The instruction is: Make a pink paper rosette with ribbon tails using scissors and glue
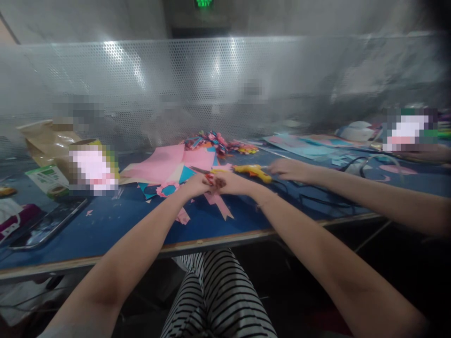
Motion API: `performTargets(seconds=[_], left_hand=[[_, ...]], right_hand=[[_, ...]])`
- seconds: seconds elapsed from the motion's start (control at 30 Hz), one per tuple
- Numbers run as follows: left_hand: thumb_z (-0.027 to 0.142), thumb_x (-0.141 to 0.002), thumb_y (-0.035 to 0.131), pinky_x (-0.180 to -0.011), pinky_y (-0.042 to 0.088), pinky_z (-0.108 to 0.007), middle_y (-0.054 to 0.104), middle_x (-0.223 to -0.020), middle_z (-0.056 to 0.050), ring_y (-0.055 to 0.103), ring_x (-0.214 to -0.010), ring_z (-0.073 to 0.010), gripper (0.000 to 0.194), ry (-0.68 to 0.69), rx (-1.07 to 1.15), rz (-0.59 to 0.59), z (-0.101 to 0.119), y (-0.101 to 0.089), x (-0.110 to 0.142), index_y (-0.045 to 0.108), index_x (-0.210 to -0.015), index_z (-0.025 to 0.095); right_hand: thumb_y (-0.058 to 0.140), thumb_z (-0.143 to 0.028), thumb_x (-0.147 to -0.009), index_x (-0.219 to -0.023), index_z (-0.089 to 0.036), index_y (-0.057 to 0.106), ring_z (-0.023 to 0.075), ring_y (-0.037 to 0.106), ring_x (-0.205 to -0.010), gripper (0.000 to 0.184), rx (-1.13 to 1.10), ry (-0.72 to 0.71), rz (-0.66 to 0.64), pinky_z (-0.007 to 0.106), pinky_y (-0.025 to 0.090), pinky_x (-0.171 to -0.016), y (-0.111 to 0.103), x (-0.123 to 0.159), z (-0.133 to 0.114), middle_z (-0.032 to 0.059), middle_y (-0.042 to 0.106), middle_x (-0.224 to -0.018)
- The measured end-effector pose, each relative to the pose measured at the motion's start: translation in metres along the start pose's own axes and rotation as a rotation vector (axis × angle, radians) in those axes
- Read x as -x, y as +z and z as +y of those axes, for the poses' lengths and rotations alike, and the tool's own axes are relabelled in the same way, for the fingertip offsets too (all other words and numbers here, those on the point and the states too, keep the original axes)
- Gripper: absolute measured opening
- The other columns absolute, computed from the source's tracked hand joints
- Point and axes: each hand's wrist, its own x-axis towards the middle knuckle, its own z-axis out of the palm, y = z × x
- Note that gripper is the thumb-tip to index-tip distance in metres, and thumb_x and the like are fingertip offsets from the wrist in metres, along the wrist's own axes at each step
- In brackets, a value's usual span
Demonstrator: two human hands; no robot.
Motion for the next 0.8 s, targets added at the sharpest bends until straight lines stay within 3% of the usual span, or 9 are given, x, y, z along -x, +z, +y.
performTargets(seconds=[0.1,0.27,0.5,0.67,0.8], left_hand=[[0.026,-0.060,0.051,-0.050,0.032,-0.021,0.052,-0.050,0.001,0.045,-0.054,-0.0102,0.017,-0.008,0.008,0.003,-0.001,0.001,0.000,0.063,-0.056,0.014],[0.023,-0.059,0.049,-0.048,0.031,-0.021,0.048,-0.047,0.002,0.043,-0.049,-0.0090,0.015,-0.040,0.074,0.026,0.000,-0.003,0.003,0.059,-0.052,0.015],[0.025,-0.057,0.051,-0.045,0.030,-0.020,0.055,-0.054,0.000,0.043,-0.049,-0.0087,0.016,-0.091,0.276,0.167,0.003,-0.029,0.007,0.061,-0.057,0.013],[0.022,-0.057,0.048,-0.040,0.024,-0.019,0.046,-0.043,0.003,0.034,-0.041,-0.0063,0.012,-0.085,0.513,0.313,0.002,-0.046,0.009,0.055,-0.052,0.014],[0.018,-0.055,0.049,-0.037,0.018,-0.019,0.035,-0.038,0.006,0.028,-0.036,-0.0043,0.008,-0.062,0.714,0.397,-0.006,-0.059,0.009,0.048,-0.048,0.015]], right_hand=[[0.060,-0.019,-0.060,-0.071,-0.015,0.046,0.0069,0.039,-0.055,0.018,0.016,0.007,0.048,0.020,0.031,-0.051,0.001,0.000,-0.002,-0.0031,0.046,-0.064],[0.047,-0.027,-0.075,-0.069,-0.016,0.042,0.0080,0.038,-0.057,0.014,0.071,0.038,0.190,0.021,0.030,-0.056,0.001,0.000,-0.006,-0.0028,0.043,-0.063],[0.047,-0.035,-0.075,-0.075,-0.016,0.043,0.0107,0.043,-0.065,0.019,0.020,0.205,0.459,0.023,0.034,-0.061,0.002,-0.005,-0.023,-0.0003,0.048,-0.068],[0.049,-0.030,-0.070,-0.083,-0.015,0.050,0.0109,0.050,-0.067,0.019,-0.460,0.367,0.272,0.022,0.039,-0.060,0.002,-0.023,-0.039,0.0019,0.054,-0.076],[0.049,-0.016,-0.061,-0.074,-0.014,0.053,0.0091,0.047,-0.059,0.014,-0.575,0.348,0.297,0.020,0.036,-0.054,0.002,-0.042,-0.043,-0.0006,0.051,-0.064]])
